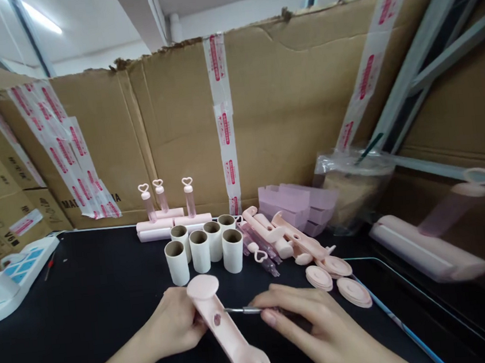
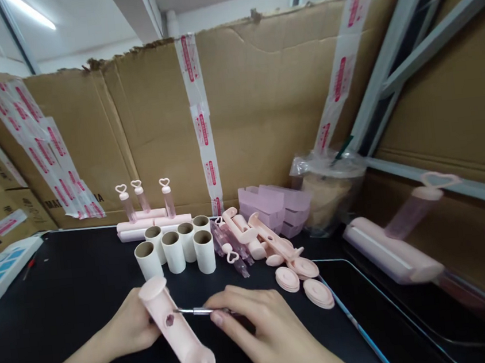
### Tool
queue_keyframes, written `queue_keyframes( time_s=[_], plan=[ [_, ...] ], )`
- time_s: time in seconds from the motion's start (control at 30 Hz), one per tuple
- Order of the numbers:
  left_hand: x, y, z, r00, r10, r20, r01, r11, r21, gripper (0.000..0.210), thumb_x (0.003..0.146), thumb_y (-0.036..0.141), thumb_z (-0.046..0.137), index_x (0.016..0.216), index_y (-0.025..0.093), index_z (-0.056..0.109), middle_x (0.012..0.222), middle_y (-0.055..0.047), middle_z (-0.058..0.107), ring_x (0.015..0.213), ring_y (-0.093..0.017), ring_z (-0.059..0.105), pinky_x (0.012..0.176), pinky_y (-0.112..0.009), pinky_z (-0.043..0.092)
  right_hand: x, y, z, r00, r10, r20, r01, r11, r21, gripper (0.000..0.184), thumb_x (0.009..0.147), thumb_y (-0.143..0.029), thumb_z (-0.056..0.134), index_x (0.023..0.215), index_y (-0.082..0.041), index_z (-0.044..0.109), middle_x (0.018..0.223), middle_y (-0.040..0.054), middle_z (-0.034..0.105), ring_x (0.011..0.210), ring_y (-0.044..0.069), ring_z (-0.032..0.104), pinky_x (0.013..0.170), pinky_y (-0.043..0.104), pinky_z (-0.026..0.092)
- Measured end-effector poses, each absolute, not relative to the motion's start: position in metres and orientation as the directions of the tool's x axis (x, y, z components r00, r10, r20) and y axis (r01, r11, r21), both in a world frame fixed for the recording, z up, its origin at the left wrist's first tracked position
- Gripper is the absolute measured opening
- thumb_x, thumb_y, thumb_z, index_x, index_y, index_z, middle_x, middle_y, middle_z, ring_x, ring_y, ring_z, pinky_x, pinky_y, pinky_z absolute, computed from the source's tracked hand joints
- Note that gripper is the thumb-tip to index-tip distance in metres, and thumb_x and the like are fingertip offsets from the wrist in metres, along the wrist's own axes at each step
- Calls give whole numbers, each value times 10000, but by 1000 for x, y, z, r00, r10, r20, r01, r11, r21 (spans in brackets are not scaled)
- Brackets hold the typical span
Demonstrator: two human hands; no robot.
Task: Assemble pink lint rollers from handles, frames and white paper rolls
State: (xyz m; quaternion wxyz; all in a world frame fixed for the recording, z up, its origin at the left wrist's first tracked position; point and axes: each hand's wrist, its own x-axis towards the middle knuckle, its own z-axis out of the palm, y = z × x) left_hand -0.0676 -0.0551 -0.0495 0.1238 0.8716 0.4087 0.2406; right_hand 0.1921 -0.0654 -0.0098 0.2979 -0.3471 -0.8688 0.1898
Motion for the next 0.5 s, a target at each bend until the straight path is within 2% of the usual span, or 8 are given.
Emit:
queue_keyframes(
  time_s=[0.07,0.2,0.27,0.37,0.5],
  plan=[
    [-64,-60,-43,568,786,243,653,-611,448,149,694,171,567,840,195,580,771,-7,644,692,-169,611,671,-252,460,189,-66,-11,-594,701,394,537,711,-454,163,899,-260,482,930,-237,641,715,-15,659,588,114,595,545,228,401],
    [-63,-66,-29,624,757,194,621,-631,465,473,622,421,708,1037,233,581,949,-14,656,823,-215,617,780,-307,453,192,-63,-12,-608,654,450,595,751,-286,166,880,-240,487,892,-235,652,675,-13,647,545,117,587,509,246,339],
    [-64,-65,-26,629,757,177,625,-628,463,431,684,505,665,1010,231,597,928,-15,659,807,-210,620,750,-294,452,194,-61,-12,-620,625,475,606,766,-216,162,872,-236,495,890,-240,657,666,-16,645,540,117,590,502,250,321],
    [-64,-62,-25,629,757,177,627,-629,460,321,785,500,583,932,216,610,868,-16,654,782,-191,618,724,-269,445,195,-60,-13,-642,583,498,603,785,-141,169,871,-234,495,906,-243,660,654,-20,643,525,111,584,495,254,303],
    [-64,-62,-26,641,728,243,558,-659,505,291,799,387,591,1023,205,558,971,-36,634,868,-194,598,818,-291,434,194,-60,-15,-651,547,526,598,797,-90,192,878,-227,480,927,-229,666,658,-10,643,540,111,590,501,257,304]
  ],
)
